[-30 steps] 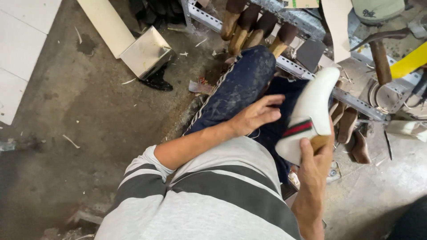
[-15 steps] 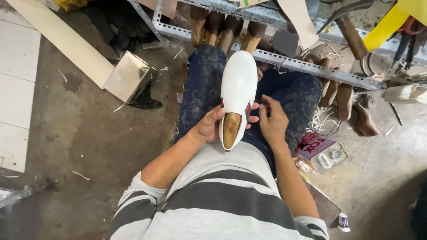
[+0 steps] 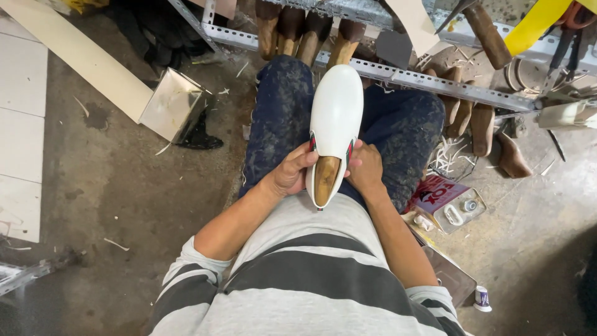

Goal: Hammering a shoe upper onto a last for shaping and then organizing shoes on a storage rack.

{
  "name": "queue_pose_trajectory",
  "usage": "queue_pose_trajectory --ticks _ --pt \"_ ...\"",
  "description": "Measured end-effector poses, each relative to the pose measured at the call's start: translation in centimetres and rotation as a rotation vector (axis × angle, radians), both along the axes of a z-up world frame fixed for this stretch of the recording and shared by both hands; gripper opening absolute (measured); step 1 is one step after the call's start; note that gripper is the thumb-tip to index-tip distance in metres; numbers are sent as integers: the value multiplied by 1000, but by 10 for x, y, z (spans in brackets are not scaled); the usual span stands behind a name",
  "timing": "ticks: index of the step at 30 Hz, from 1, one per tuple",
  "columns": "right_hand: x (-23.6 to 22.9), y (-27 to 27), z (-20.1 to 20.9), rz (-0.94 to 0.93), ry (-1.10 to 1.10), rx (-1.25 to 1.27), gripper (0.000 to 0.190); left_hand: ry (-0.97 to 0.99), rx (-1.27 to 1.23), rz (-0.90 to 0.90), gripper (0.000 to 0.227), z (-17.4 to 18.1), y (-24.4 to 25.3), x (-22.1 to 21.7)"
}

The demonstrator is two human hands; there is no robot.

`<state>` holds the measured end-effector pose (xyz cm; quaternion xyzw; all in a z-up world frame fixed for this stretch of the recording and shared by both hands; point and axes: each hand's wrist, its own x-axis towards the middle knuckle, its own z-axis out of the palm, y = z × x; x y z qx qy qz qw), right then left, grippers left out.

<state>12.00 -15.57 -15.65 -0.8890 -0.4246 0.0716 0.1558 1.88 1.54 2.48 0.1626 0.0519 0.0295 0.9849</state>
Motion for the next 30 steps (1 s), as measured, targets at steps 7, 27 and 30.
queue_pose_trajectory --ticks 7,27,30 --pt "0 -5 -18 -23 73 -16 25 1 -43 -39 42 11 -2 2" --pt "0 4 -6 -40 55 22 25 232 -110 -37 54 -33 2 28" --pt "0 0 -9 -51 83 25 25 257 -145 -46 57 -41 2 31"
